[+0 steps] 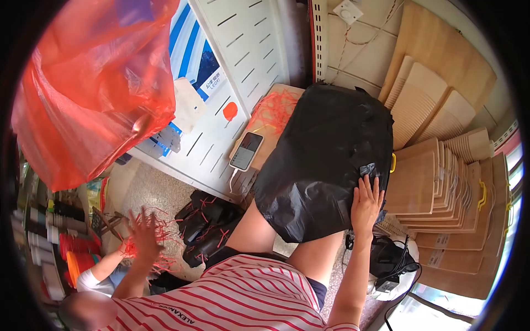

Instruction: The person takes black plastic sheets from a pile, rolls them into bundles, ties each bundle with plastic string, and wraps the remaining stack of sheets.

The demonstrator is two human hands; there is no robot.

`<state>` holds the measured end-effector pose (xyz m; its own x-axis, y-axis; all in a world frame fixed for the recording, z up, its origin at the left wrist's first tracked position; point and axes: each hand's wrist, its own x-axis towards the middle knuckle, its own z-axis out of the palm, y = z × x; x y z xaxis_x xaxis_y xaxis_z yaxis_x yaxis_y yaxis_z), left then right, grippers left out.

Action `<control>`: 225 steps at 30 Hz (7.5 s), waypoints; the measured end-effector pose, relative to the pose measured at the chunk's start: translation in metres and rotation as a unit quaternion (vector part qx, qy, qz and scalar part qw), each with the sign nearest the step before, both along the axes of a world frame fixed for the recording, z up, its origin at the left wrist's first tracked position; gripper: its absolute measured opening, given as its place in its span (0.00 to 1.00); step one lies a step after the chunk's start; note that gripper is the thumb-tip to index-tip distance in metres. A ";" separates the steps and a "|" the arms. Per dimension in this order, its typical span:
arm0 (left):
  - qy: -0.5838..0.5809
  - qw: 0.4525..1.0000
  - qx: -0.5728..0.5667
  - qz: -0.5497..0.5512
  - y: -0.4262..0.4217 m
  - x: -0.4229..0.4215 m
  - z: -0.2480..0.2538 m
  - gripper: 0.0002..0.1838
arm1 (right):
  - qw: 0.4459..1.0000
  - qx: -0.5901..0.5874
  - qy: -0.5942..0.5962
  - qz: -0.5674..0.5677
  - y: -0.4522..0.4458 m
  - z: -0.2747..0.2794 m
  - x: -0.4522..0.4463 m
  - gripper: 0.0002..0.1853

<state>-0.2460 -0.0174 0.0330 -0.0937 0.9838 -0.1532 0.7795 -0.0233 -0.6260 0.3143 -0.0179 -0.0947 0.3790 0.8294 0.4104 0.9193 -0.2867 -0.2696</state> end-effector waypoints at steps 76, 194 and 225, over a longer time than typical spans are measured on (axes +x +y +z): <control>-0.516 0.682 0.047 -0.517 0.195 0.219 -0.111 0.15 | 0.999 0.019 0.038 -0.007 0.004 0.002 0.000 0.15; -0.590 0.713 0.044 -0.376 0.198 0.261 -0.076 0.29 | 0.985 0.021 0.165 0.036 0.000 0.007 0.017 0.24; -0.646 0.730 -0.209 -0.081 0.336 0.538 -0.109 0.37 | 0.987 0.096 0.129 0.024 0.007 -0.001 0.016 0.18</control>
